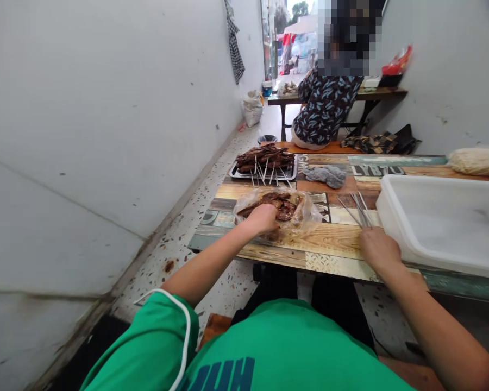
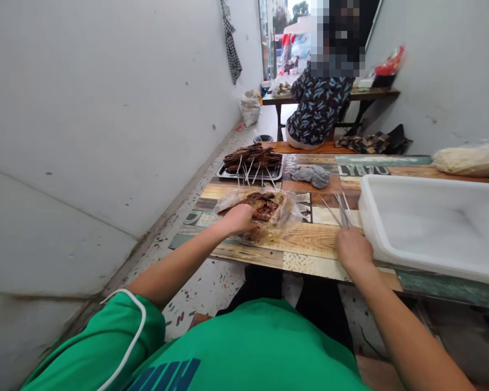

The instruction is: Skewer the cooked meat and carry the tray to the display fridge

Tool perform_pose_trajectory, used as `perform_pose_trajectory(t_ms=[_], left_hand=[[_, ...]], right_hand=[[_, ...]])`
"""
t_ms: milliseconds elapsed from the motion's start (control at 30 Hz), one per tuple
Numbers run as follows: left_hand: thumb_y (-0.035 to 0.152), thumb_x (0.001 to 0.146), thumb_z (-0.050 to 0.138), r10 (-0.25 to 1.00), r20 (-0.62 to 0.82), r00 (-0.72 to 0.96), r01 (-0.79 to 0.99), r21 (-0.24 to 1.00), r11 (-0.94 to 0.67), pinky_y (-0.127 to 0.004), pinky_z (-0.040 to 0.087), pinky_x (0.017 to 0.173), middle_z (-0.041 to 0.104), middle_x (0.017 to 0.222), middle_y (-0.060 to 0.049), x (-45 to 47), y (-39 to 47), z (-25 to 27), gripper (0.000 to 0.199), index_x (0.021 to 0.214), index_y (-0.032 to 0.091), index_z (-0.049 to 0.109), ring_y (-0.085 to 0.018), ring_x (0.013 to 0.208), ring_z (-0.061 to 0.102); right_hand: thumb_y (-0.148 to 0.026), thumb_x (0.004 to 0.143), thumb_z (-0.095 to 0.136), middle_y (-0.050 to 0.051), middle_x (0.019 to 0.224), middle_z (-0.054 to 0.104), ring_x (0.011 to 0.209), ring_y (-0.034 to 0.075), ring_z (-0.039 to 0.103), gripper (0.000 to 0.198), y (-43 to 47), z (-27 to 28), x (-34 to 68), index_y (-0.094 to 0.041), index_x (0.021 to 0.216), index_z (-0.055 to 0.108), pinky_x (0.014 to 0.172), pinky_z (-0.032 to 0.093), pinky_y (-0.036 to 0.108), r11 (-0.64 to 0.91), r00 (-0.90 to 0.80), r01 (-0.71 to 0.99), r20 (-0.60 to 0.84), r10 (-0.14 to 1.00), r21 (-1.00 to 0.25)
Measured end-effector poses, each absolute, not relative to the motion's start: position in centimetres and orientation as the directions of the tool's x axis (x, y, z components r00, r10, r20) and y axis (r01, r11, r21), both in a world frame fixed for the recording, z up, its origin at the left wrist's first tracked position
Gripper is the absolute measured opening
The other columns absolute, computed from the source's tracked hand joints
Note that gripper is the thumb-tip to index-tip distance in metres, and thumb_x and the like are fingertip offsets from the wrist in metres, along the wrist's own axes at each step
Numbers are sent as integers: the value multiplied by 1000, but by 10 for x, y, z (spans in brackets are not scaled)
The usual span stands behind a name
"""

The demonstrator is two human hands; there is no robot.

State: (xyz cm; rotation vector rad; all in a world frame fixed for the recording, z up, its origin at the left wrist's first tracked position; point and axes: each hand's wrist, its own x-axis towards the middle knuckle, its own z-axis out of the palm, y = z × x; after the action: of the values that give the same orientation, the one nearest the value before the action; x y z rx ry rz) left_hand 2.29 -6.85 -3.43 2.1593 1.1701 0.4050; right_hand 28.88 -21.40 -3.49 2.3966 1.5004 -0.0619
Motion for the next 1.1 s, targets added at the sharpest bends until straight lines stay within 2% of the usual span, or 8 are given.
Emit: perform_pose_trajectory(t_ms=[233, 300, 500, 600, 700, 800, 967, 1100], left_hand=[[-5, 55, 68, 808, 27, 589, 459, 811, -362, -36, 37, 103, 60, 70, -8, 43, -53, -41, 25, 56, 20, 61, -33, 110, 57], [0, 60, 68, 771, 26, 637, 520, 724, -454, -39, 39, 103, 64, 83, -11, 54, -52, -42, 21, 69, 18, 68, -33, 110, 57], [10, 83, 50, 655, -27, 755, 648, 180, -740, -41, 51, 84, 61, 110, -20, 74, -64, -45, 28, 106, 9, 66, -33, 103, 61], [9, 86, 46, 679, -10, 734, 676, 102, -730, -39, 51, 81, 61, 109, -21, 79, -68, -48, 30, 110, 7, 64, -32, 102, 62], [9, 89, 40, 707, 14, 707, 700, 123, -703, -40, 50, 81, 61, 109, -23, 81, -67, -49, 32, 109, 7, 64, -32, 102, 62], [9, 88, 42, 729, 45, 684, 705, 219, -675, -40, 49, 83, 62, 109, -23, 79, -58, -48, 30, 104, 8, 67, -33, 102, 62], [12, 75, 61, 785, 17, 619, 721, 385, -577, -32, 47, 83, 69, 95, -16, 67, -34, -42, 17, 88, 15, 72, -29, 95, 64], [17, 71, 63, 833, 40, 551, 699, 523, -488, -30, 46, 75, 70, 85, -11, 49, -17, -37, 17, 84, 14, 73, -25, 81, 64]], right_hand=[[-2, 84, 41, 25, 103, 70, 99, 34, 69, 35, -193, -29, 302, -2, 99, 73, 69, 53, 36, -399, 456, 881, -224, 862, 256], [-1, 83, 40, 25, 103, 70, 99, 33, 69, 36, -191, -26, 304, -2, 99, 73, 70, 53, 35, -376, 435, 889, -225, 872, 262], [1, 82, 40, 25, 99, 71, 95, 32, 69, 32, -196, -21, 304, 0, 97, 68, 65, 50, 34, -344, 393, 903, -170, 904, 258], [0, 84, 37, 23, 96, 70, 91, 31, 69, 31, -200, -21, 301, 0, 100, 64, 62, 45, 33, -327, 362, 906, -90, 928, 271], [-12, 92, 34, 20, 90, 71, 83, 31, 69, 32, -204, -16, 297, -3, 102, 63, 56, 39, 33, -365, 373, 897, 17, 928, 249], [-24, 92, 40, 16, 82, 71, 74, 28, 68, 35, -207, -10, 294, -7, 109, 64, 55, 37, 32, -427, 411, 900, 154, 899, 88], [-38, 85, 48, 6, 68, 68, 55, 17, 57, 41, -214, -20, 265, -13, 108, 69, 55, 40, 28, -146, 286, 817, 171, 943, -558], [-45, 83, 45, 6, 65, 67, 54, 17, 56, 47, -219, -38, 235, -12, 103, 73, 56, 39, 29, -67, 130, 745, 46, 990, -663]])
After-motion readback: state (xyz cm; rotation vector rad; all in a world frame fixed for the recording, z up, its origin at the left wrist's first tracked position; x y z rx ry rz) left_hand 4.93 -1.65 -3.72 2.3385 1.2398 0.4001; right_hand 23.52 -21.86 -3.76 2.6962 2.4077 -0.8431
